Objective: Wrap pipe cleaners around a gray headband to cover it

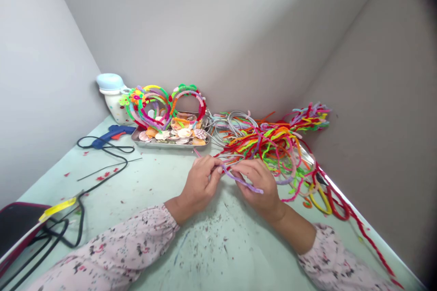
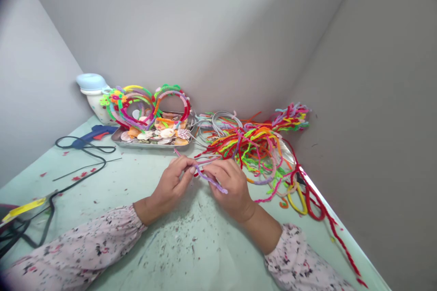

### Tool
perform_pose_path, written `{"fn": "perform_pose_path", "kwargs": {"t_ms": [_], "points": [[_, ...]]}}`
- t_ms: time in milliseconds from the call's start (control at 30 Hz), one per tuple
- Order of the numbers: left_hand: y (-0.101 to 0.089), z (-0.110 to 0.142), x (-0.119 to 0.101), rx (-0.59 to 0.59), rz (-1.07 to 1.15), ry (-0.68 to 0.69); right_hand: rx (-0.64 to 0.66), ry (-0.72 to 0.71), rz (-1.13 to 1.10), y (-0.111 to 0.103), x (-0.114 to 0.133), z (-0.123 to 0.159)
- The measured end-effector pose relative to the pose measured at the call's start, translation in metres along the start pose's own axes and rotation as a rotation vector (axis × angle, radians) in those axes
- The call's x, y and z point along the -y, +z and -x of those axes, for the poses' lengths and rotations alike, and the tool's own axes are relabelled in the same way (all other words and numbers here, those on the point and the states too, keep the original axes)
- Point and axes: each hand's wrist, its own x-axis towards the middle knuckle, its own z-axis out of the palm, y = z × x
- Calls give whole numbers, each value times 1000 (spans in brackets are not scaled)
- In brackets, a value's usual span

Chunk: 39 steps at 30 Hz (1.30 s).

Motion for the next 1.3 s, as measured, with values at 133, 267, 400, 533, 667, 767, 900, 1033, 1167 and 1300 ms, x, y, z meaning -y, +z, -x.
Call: {"fn": "perform_pose_path", "kwargs": {"t_ms": [133, 267, 400, 533, 667, 767, 900, 1033, 1167, 1300], "points": [[0, 0, -1, 26, 14, 12, -36, -37, 92, -3, 2, -2], [2, 1, -2, 60, 18, 39, -25, -43, 87, -1, 1, -3], [3, 2, -2, 91, 16, 56, -6, -45, 64, 2, -2, -1], [3, 2, -2, 90, 5, 58, -7, -54, 55, 3, -4, -1], [3, 1, -2, 84, -9, 65, -5, -64, 35, 3, -4, 0], [4, 0, -1, 79, -13, 72, 3, -58, 21, 4, -4, -1], [4, 1, -1, 70, -23, 74, 18, -51, 11, 4, -4, -2], [5, 2, -1, 58, -37, 50, 48, -6, -13, 3, -4, -1], [5, 2, -1, 50, -41, 42, 58, 36, -29, 4, -3, -1], [5, 2, -1, 51, -43, 47, 49, 55, -32, 5, -4, -2]]}}
